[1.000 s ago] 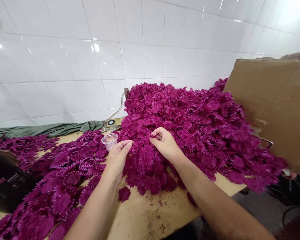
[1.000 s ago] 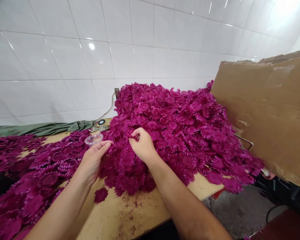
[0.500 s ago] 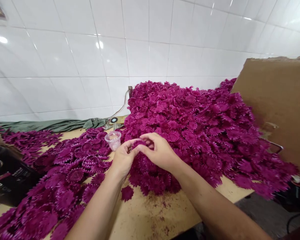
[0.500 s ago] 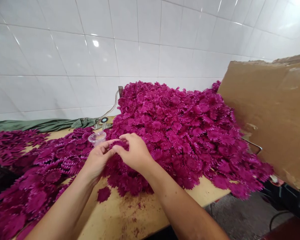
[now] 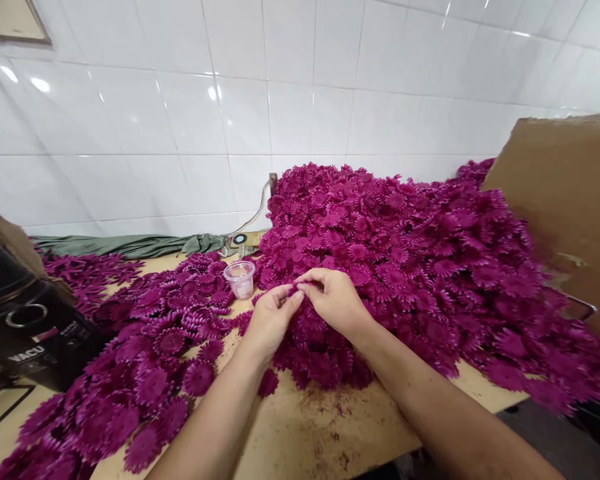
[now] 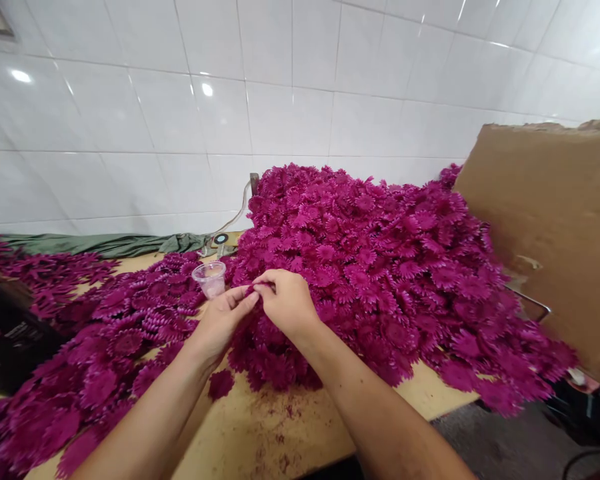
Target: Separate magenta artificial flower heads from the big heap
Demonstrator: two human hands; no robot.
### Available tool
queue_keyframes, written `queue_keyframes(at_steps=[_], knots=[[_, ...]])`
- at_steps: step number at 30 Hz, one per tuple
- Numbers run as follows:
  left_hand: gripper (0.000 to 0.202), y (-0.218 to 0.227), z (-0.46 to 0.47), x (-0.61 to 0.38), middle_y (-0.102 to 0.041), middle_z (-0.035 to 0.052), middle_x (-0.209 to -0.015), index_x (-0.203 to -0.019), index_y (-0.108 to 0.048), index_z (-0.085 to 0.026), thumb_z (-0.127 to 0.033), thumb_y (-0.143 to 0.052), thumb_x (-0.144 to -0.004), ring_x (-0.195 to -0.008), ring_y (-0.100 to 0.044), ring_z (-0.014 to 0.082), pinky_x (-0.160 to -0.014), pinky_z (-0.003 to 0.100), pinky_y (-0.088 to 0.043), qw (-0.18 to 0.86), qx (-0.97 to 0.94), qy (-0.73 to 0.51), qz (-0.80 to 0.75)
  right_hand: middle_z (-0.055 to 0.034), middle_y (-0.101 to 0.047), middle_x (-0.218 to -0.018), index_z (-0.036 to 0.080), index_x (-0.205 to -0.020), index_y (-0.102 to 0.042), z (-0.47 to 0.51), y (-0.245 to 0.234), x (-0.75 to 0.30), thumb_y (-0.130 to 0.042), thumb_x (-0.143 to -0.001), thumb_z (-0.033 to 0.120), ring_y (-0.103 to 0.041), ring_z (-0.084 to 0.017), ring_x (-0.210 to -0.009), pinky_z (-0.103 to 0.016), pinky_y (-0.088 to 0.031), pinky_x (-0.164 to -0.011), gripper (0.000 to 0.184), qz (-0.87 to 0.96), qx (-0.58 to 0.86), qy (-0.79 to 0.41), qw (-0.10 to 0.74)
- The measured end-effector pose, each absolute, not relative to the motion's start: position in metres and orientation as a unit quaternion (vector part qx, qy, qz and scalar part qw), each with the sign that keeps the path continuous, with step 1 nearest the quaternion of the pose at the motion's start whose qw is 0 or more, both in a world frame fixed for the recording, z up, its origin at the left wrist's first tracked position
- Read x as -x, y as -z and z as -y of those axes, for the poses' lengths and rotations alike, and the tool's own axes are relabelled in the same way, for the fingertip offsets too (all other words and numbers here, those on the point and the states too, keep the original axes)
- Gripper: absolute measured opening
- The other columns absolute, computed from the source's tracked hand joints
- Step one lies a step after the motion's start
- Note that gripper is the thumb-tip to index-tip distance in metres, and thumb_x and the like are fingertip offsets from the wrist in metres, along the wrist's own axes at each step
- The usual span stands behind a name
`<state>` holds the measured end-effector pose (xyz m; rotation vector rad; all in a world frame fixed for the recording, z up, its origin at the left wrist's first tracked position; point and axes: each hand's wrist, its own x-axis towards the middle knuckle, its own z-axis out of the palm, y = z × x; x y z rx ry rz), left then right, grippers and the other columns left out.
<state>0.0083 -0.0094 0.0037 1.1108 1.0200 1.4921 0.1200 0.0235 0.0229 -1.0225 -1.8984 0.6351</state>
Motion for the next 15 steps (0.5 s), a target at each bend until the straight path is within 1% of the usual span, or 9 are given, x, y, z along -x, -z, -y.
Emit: queue_keyframes(at_steps=[3,5,6,7,9,11,12,13,15], knots=[[0.031,-0.008,0.016,-0.014,-0.067,0.0017,-0.070,-0.080,-0.069,-0.016,-0.027,-0.075,-0.053,-0.069,-0.057,0.0146,-0.066,0.024,-0.043,0.472,-0.460,-0.619,-0.427,-0.0024,-0.066,-0.067,0.020,-0.072,-0.061,-0.039,-0.027,-0.128,-0.050,-0.075,0.014,-0.061,-0.017,-0.064,-0.033,-0.047,-0.068,0.012,0.722,0.467,-0.188,0.475],[0.028,-0.010,0.019,-0.016,-0.068,0.0010,-0.070,-0.082,-0.070,-0.018,-0.023,-0.072,-0.055,-0.067,-0.057,0.0149,-0.065,0.025,-0.043,0.457,-0.468,-0.613,-0.442,-0.0012,-0.062,-0.063,0.018,-0.077,-0.059,-0.056,-0.032,-0.136,-0.045,-0.077,0.012,-0.060,-0.015,-0.056,-0.033,-0.048,-0.065,0.015,0.670,0.504,-0.199,0.507],[0.025,-0.010,0.020,-0.015,-0.068,0.0012,-0.070,-0.080,-0.070,-0.018,-0.023,-0.071,-0.056,-0.067,-0.058,0.0153,-0.065,0.025,-0.044,0.450,-0.472,-0.611,-0.449,-0.0012,-0.062,-0.064,0.018,-0.081,-0.059,-0.063,-0.034,-0.141,-0.044,-0.077,0.010,-0.060,-0.015,-0.057,-0.034,-0.049,-0.065,0.018,0.650,0.514,-0.205,0.521],[0.021,-0.009,0.020,-0.015,-0.068,0.0016,-0.070,-0.076,-0.070,-0.017,-0.022,-0.070,-0.056,-0.068,-0.058,0.0158,-0.066,0.026,-0.044,0.445,-0.473,-0.611,-0.453,-0.0022,-0.062,-0.070,0.017,-0.084,-0.059,-0.069,-0.037,-0.145,-0.044,-0.075,0.008,-0.061,-0.015,-0.061,-0.035,-0.049,-0.069,0.020,0.642,0.514,-0.199,0.533],[0.016,-0.008,0.019,-0.012,-0.068,0.0021,-0.069,-0.069,-0.069,-0.016,-0.023,-0.071,-0.055,-0.068,-0.058,0.0158,-0.067,0.026,-0.044,0.444,-0.462,-0.619,-0.454,-0.0064,-0.062,-0.090,0.018,-0.091,-0.061,-0.073,-0.040,-0.150,-0.051,-0.068,0.004,-0.062,-0.018,-0.084,-0.038,-0.047,-0.082,0.028,0.664,0.489,-0.151,0.546],[0.018,-0.005,0.015,-0.009,-0.066,0.0009,-0.065,-0.064,-0.067,-0.015,-0.027,-0.073,-0.052,-0.063,-0.056,0.0136,-0.064,0.024,-0.043,0.465,-0.445,-0.623,-0.445,-0.0093,-0.058,-0.106,0.019,-0.093,-0.063,-0.064,-0.043,-0.148,-0.058,-0.064,0.006,-0.054,-0.022,-0.104,-0.041,-0.040,-0.093,0.032,0.710,0.449,-0.107,0.532],[0.020,-0.004,0.013,-0.008,-0.064,-0.0006,-0.060,-0.062,-0.065,-0.015,-0.030,-0.074,-0.051,-0.058,-0.054,0.0116,-0.059,0.023,-0.042,0.477,-0.436,-0.623,-0.440,-0.0097,-0.058,-0.107,0.019,-0.092,-0.065,-0.056,-0.044,-0.144,-0.060,-0.066,0.010,-0.053,-0.023,-0.106,-0.042,-0.038,-0.094,0.029,0.736,0.430,-0.114,0.510],[0.024,-0.003,0.011,-0.007,-0.061,-0.0026,-0.055,-0.058,-0.062,-0.015,-0.033,-0.075,-0.050,-0.052,-0.050,0.0092,-0.054,0.021,-0.039,0.486,-0.428,-0.625,-0.436,-0.0095,-0.061,-0.103,0.018,-0.089,-0.065,-0.048,-0.044,-0.140,-0.060,-0.069,0.015,-0.055,-0.023,-0.102,-0.042,-0.040,-0.093,0.022,0.760,0.415,-0.149,0.476],[0.033,0.000,0.008,-0.004,-0.049,-0.0070,-0.044,-0.050,-0.054,-0.016,-0.041,-0.075,-0.049,-0.041,-0.038,0.0053,-0.044,0.019,-0.031,0.490,-0.412,-0.631,-0.437,-0.0075,-0.066,-0.087,0.016,-0.082,-0.065,-0.032,-0.042,-0.130,-0.055,-0.074,0.020,-0.061,-0.019,-0.085,-0.038,-0.046,-0.083,0.013,0.789,0.382,-0.265,0.402]])
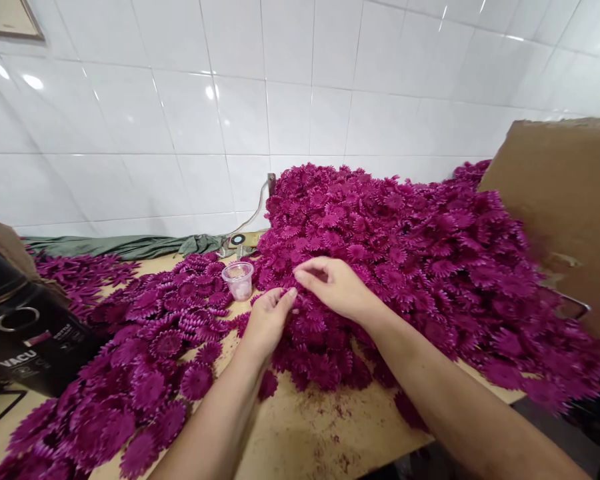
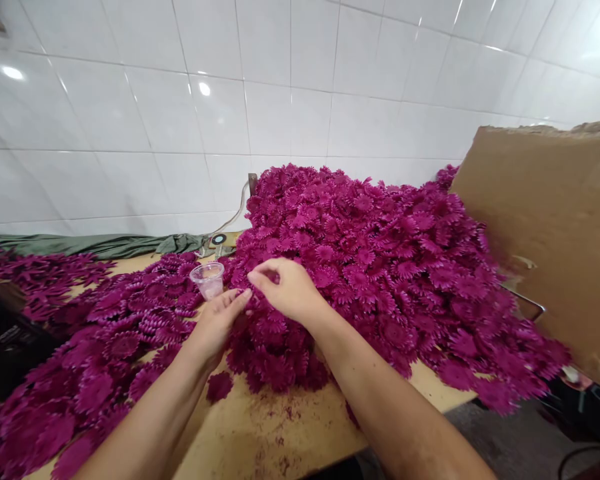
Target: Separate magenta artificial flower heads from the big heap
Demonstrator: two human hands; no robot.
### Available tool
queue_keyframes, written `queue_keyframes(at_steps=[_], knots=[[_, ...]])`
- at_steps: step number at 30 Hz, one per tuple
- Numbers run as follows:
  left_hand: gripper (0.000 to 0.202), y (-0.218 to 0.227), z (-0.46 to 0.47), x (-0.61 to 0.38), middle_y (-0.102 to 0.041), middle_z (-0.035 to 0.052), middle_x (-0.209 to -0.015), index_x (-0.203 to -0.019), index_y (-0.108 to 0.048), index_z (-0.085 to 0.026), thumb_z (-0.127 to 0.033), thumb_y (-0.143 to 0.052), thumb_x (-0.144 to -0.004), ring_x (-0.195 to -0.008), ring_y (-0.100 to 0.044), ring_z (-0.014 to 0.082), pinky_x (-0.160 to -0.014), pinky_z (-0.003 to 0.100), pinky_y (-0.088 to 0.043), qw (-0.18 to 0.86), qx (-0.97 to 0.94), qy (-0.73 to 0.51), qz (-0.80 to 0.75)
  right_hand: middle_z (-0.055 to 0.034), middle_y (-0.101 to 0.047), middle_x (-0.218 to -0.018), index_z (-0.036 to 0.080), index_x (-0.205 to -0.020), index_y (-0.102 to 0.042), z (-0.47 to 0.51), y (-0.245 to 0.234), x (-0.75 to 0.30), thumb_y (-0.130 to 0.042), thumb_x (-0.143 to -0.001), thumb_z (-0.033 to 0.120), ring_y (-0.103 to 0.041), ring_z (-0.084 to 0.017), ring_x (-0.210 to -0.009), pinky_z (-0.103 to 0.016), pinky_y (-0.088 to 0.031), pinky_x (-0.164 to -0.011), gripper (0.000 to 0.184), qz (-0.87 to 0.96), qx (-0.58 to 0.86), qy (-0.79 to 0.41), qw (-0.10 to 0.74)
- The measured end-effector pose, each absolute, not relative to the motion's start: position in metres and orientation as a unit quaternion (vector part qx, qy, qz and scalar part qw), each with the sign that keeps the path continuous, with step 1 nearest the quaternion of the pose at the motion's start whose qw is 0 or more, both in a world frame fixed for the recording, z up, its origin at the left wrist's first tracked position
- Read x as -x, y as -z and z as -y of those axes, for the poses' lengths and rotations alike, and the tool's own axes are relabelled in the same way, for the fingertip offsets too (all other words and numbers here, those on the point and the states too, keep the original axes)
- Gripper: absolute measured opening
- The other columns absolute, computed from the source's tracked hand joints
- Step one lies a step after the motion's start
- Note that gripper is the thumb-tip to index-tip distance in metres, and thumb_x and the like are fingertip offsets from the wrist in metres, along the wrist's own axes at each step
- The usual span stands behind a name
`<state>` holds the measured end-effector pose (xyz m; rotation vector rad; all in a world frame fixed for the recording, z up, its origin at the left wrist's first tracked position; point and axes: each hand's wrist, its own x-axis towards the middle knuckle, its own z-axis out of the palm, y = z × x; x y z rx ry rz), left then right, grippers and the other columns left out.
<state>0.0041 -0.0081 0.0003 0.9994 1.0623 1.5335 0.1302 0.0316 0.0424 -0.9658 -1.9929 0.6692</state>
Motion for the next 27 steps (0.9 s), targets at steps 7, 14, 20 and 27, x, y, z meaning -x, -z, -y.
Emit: queue_keyframes(at_steps=[7,14,20,27], knots=[[0.036,0.004,0.003,-0.001,-0.050,-0.0051,-0.043,-0.049,-0.054,-0.016,-0.048,-0.071,-0.054,-0.042,-0.040,0.0065,-0.045,0.020,-0.031,0.491,-0.408,-0.632,-0.440,-0.0013,-0.062,-0.071,0.013,-0.081,-0.059,-0.022,-0.026,-0.119,-0.058,-0.068,0.009,-0.058,-0.012,-0.065,-0.028,-0.049,-0.067,0.014,0.760,0.361,-0.411,0.351],[0.016,-0.004,0.007,-0.006,-0.068,0.0014,-0.075,-0.072,-0.066,-0.015,-0.005,-0.058,-0.062,-0.072,-0.058,0.0124,-0.070,0.023,-0.042,0.453,-0.396,-0.657,-0.455,-0.0080,-0.059,-0.099,0.018,-0.100,-0.060,-0.021,-0.014,-0.118,-0.056,-0.066,0.004,-0.058,-0.018,-0.088,-0.033,-0.049,-0.074,0.037,0.809,0.385,-0.211,0.390],[0.023,-0.008,0.006,-0.001,-0.063,-0.0023,-0.064,-0.077,-0.060,-0.015,0.000,-0.059,-0.059,-0.062,-0.057,0.0096,-0.061,0.021,-0.042,0.448,-0.363,-0.689,-0.439,-0.0090,-0.063,-0.101,0.016,-0.101,-0.058,-0.017,-0.017,-0.112,-0.058,-0.066,0.010,-0.060,-0.017,-0.081,-0.033,-0.050,-0.073,0.035,0.766,0.387,-0.323,0.398],[0.029,-0.004,0.002,0.006,-0.059,-0.0048,-0.053,-0.068,-0.056,-0.014,-0.020,-0.077,-0.048,-0.052,-0.053,0.0080,-0.057,0.021,-0.041,0.476,-0.364,-0.678,-0.427,-0.0052,-0.063,-0.087,0.015,-0.090,-0.056,-0.020,-0.025,-0.108,-0.059,-0.069,0.019,-0.060,-0.013,-0.080,-0.029,-0.046,-0.079,0.022,0.683,0.340,-0.511,0.397]])
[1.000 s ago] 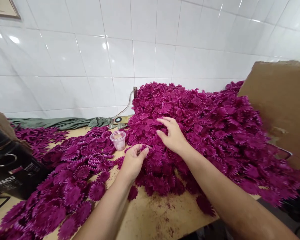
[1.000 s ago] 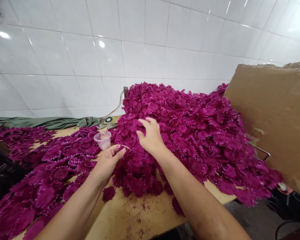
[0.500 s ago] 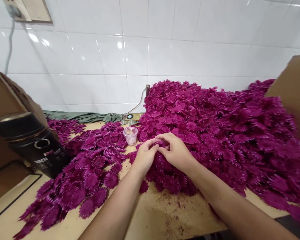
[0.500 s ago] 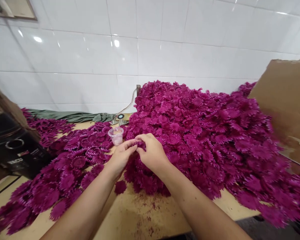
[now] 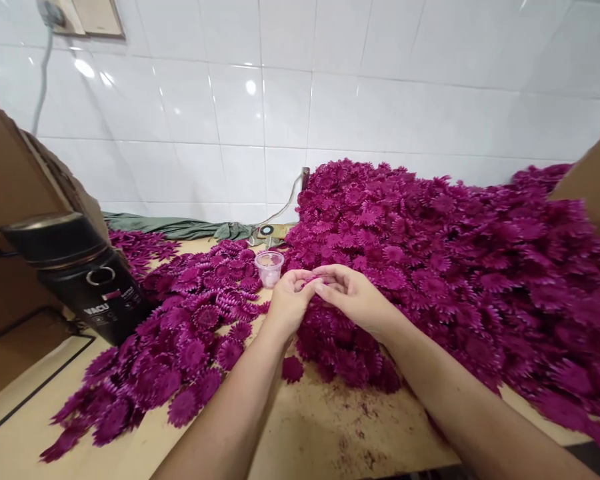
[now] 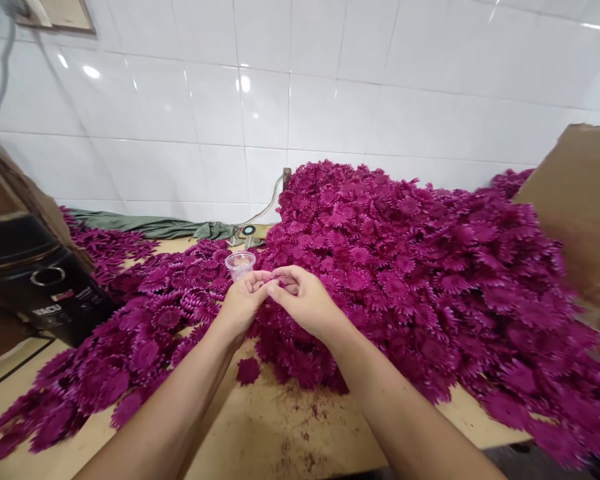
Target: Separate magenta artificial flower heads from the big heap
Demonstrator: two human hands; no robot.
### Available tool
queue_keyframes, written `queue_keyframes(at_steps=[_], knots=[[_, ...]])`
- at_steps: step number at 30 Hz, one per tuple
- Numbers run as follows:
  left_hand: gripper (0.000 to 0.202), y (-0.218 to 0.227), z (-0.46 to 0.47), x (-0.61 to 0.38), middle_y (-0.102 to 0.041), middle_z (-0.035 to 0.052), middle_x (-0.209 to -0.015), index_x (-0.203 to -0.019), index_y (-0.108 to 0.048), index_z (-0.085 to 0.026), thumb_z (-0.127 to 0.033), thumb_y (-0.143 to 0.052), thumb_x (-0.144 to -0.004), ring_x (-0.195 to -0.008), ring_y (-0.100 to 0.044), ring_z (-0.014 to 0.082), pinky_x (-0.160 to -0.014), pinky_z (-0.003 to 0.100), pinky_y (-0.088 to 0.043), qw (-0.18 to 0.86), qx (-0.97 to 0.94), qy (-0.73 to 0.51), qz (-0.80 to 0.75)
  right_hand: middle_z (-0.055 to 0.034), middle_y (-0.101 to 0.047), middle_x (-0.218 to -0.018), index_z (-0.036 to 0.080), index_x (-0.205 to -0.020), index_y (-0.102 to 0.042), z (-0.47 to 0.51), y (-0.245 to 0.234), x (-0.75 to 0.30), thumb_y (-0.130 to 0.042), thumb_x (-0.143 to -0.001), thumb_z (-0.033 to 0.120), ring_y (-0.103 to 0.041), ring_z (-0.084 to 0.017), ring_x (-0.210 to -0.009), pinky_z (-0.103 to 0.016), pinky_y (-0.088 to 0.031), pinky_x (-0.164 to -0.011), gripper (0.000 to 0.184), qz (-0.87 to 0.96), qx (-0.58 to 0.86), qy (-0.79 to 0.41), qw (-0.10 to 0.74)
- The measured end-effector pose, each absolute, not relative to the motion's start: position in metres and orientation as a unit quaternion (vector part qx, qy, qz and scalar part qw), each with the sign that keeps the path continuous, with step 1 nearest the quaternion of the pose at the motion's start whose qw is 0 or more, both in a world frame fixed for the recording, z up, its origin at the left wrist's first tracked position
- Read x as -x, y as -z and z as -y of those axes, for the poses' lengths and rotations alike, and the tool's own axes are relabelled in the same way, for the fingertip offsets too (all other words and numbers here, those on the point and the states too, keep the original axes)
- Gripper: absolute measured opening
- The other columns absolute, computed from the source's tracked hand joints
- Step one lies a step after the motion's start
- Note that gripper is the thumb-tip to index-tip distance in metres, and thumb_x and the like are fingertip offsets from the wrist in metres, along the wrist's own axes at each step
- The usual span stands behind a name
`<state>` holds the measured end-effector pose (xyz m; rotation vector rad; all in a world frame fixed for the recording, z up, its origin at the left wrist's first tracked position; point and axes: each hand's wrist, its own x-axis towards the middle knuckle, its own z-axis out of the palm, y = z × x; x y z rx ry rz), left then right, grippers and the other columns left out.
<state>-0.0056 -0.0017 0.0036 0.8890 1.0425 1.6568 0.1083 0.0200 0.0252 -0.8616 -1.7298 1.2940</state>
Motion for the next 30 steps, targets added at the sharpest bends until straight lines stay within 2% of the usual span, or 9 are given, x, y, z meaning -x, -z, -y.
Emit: queue_keyframes(at_steps=[4,7,13,16,19,22,24,28,30], knots=[[0.040,0.000,0.001,0.007,-0.056,-0.0068,-0.050,-0.066,-0.054,-0.014,-0.036,-0.079,-0.044,-0.047,-0.049,0.0063,-0.051,0.019,-0.038,0.480,-0.365,-0.680,-0.417,0.0032,-0.056,-0.067,0.016,-0.080,-0.054,-0.020,-0.024,-0.102,-0.061,-0.064,0.012,-0.054,-0.009,-0.061,-0.025,-0.045,-0.065,0.018,0.662,0.345,-0.527,0.407],[0.043,0.002,0.001,0.006,-0.057,-0.0059,-0.054,-0.073,-0.055,-0.014,-0.042,-0.076,-0.048,-0.050,-0.050,0.0074,-0.054,0.020,-0.039,0.485,-0.375,-0.679,-0.405,0.0049,-0.051,-0.061,0.016,-0.072,-0.055,-0.020,-0.022,-0.099,-0.058,-0.062,0.005,-0.049,-0.008,-0.056,-0.023,-0.043,-0.059,0.015,0.681,0.378,-0.461,0.425],[0.050,-0.003,0.005,-0.001,-0.064,0.0005,-0.071,-0.090,-0.058,-0.015,-0.038,-0.075,-0.050,-0.073,-0.058,0.0149,-0.068,0.025,-0.042,0.457,-0.426,-0.658,-0.420,0.0009,-0.058,-0.063,0.017,-0.065,-0.057,-0.032,-0.027,-0.103,-0.052,-0.068,0.007,-0.054,-0.012,-0.060,-0.025,-0.044,-0.062,0.012,0.709,0.435,-0.306,0.463],[0.051,-0.005,0.009,0.000,-0.066,0.0040,-0.087,-0.099,-0.060,-0.015,-0.034,-0.073,-0.053,-0.087,-0.058,0.0177,-0.077,0.027,-0.042,0.432,-0.441,-0.653,-0.439,-0.0018,-0.062,-0.071,0.018,-0.067,-0.060,-0.057,-0.035,-0.123,-0.048,-0.069,0.006,-0.058,-0.015,-0.071,-0.030,-0.046,-0.072,0.016,0.667,0.503,-0.181,0.519],[0.051,-0.005,0.012,0.004,-0.065,0.0060,-0.099,-0.100,-0.061,-0.016,-0.031,-0.074,-0.052,-0.095,-0.056,0.0181,-0.082,0.027,-0.041,0.425,-0.436,-0.655,-0.448,-0.0044,-0.063,-0.076,0.016,-0.072,-0.062,-0.079,-0.043,-0.151,-0.045,-0.068,0.004,-0.059,-0.018,-0.077,-0.036,-0.046,-0.078,0.021,0.643,0.534,-0.153,0.528],[0.052,-0.005,0.011,0.005,-0.066,0.0045,-0.087,-0.095,-0.062,-0.015,-0.032,-0.075,-0.048,-0.083,-0.057,0.0165,-0.074,0.025,-0.042,0.438,-0.430,-0.648,-0.451,-0.0063,-0.064,-0.098,0.017,-0.082,-0.065,-0.077,-0.049,-0.162,-0.050,-0.061,-0.001,-0.057,-0.019,-0.096,-0.036,-0.041,-0.090,0.032,0.672,0.510,-0.153,0.514],[0.048,-0.003,0.009,0.002,-0.064,0.0007,-0.071,-0.092,-0.062,-0.015,-0.033,-0.074,-0.049,-0.068,-0.056,0.0139,-0.065,0.024,-0.042,0.455,-0.434,-0.637,-0.447,-0.0061,-0.063,-0.104,0.019,-0.086,-0.066,-0.062,-0.050,-0.156,-0.054,-0.064,0.002,-0.055,-0.019,-0.101,-0.035,-0.039,-0.092,0.030,0.712,0.469,-0.183,0.490],[0.039,0.001,0.006,-0.003,-0.055,-0.0044,-0.055,-0.079,-0.059,-0.015,-0.038,-0.073,-0.050,-0.054,-0.051,0.0111,-0.056,0.023,-0.039,0.472,-0.412,-0.650,-0.431,-0.0036,-0.064,-0.078,0.015,-0.087,-0.063,-0.026,-0.041,-0.130,-0.059,-0.071,0.023,-0.058,-0.014,-0.071,-0.029,-0.046,-0.069,0.018,0.751,0.396,-0.357,0.389],[0.040,0.002,0.004,-0.003,-0.056,-0.0035,-0.058,-0.074,-0.057,-0.015,-0.042,-0.073,-0.049,-0.057,-0.052,0.0121,-0.057,0.024,-0.039,0.464,-0.401,-0.661,-0.433,0.0011,-0.057,-0.067,0.014,-0.085,-0.060,-0.017,-0.032,-0.119,-0.063,-0.067,0.022,-0.050,-0.010,-0.057,-0.024,-0.043,-0.058,0.020,0.737,0.389,-0.414,0.365]])
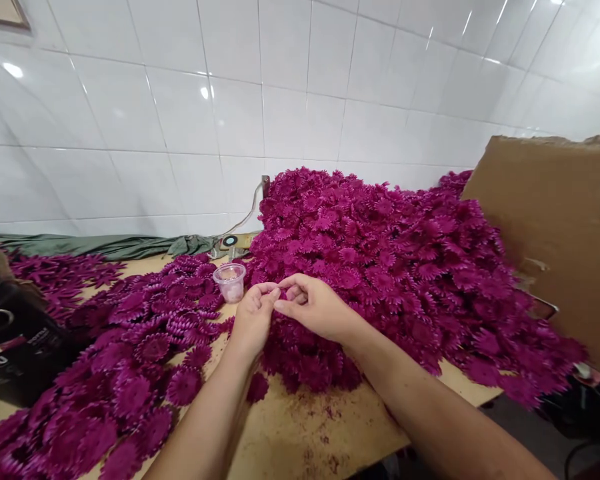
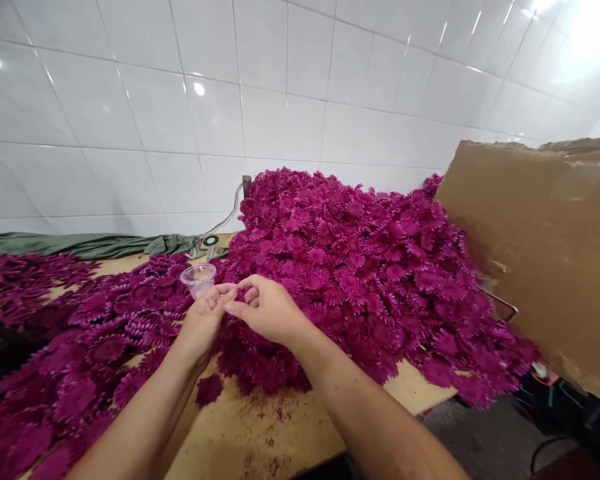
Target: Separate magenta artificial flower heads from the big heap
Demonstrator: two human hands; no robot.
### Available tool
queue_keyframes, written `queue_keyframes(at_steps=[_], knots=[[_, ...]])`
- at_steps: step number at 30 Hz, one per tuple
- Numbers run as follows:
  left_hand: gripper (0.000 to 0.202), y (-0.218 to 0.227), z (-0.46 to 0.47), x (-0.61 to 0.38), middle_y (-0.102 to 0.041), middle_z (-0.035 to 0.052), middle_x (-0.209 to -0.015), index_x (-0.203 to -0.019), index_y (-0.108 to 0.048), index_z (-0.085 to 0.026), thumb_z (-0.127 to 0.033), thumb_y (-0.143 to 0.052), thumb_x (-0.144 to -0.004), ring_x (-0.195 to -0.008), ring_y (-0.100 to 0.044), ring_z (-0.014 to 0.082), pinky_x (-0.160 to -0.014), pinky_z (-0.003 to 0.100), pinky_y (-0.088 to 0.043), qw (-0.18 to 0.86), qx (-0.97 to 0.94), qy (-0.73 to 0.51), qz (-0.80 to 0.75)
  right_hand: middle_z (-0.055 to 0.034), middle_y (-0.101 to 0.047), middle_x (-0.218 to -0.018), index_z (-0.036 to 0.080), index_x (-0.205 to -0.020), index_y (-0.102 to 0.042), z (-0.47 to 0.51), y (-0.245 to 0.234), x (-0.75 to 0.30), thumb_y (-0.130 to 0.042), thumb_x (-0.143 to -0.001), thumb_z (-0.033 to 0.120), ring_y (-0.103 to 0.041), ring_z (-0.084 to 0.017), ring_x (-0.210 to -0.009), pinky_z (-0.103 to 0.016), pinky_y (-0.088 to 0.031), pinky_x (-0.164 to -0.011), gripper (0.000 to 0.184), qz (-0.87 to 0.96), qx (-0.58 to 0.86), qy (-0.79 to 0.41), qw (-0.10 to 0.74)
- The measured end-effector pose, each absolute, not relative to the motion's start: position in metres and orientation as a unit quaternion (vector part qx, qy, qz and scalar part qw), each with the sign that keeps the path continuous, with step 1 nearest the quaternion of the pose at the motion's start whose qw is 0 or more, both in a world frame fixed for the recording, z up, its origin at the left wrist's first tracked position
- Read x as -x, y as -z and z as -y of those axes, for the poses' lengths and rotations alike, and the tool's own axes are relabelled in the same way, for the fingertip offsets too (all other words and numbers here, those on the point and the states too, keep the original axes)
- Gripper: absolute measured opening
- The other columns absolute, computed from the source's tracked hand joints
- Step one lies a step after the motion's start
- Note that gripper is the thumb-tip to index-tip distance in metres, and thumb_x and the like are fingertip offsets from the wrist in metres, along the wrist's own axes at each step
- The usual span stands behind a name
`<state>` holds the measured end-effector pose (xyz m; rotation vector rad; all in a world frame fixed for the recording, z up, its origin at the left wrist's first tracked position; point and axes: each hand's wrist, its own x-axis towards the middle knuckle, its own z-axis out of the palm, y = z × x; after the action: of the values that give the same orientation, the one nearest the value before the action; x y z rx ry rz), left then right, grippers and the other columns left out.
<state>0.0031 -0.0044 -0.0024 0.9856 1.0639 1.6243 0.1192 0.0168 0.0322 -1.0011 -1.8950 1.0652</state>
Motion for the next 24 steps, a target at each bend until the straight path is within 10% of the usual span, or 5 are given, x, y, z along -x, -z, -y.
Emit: queue_keyframes(at_steps=[6,13,24], knots=[[0.046,0.000,0.006,-0.003,-0.058,-0.0026,-0.061,-0.076,-0.058,-0.014,-0.051,-0.070,-0.051,-0.062,-0.054,0.0128,-0.060,0.024,-0.041,0.441,-0.387,-0.677,-0.444,0.0080,-0.043,-0.051,0.016,-0.068,-0.052,-0.020,-0.014,-0.110,-0.059,-0.064,0.014,-0.037,-0.006,-0.046,-0.021,-0.033,-0.050,0.008,0.694,0.382,-0.474,0.384],[0.045,-0.008,0.020,-0.010,-0.061,-0.0024,-0.070,-0.097,-0.058,-0.017,-0.029,-0.072,-0.056,-0.068,-0.056,0.0119,-0.066,0.022,-0.043,0.444,-0.450,-0.650,-0.422,0.0039,-0.050,-0.054,0.020,-0.066,-0.052,-0.046,-0.020,-0.126,-0.044,-0.076,0.021,-0.049,-0.011,-0.050,-0.025,-0.041,-0.055,0.013,0.685,0.458,-0.264,0.501],[0.042,0.002,0.011,0.000,-0.068,0.0020,-0.076,-0.094,-0.064,-0.016,-0.025,-0.073,-0.054,-0.072,-0.061,0.0156,-0.069,0.026,-0.046,0.512,-0.403,-0.642,-0.404,-0.0077,-0.063,-0.094,0.016,-0.087,-0.064,-0.040,-0.039,-0.135,-0.052,-0.071,0.010,-0.058,-0.018,-0.089,-0.034,-0.044,-0.086,0.020,0.744,0.423,-0.246,0.455]])
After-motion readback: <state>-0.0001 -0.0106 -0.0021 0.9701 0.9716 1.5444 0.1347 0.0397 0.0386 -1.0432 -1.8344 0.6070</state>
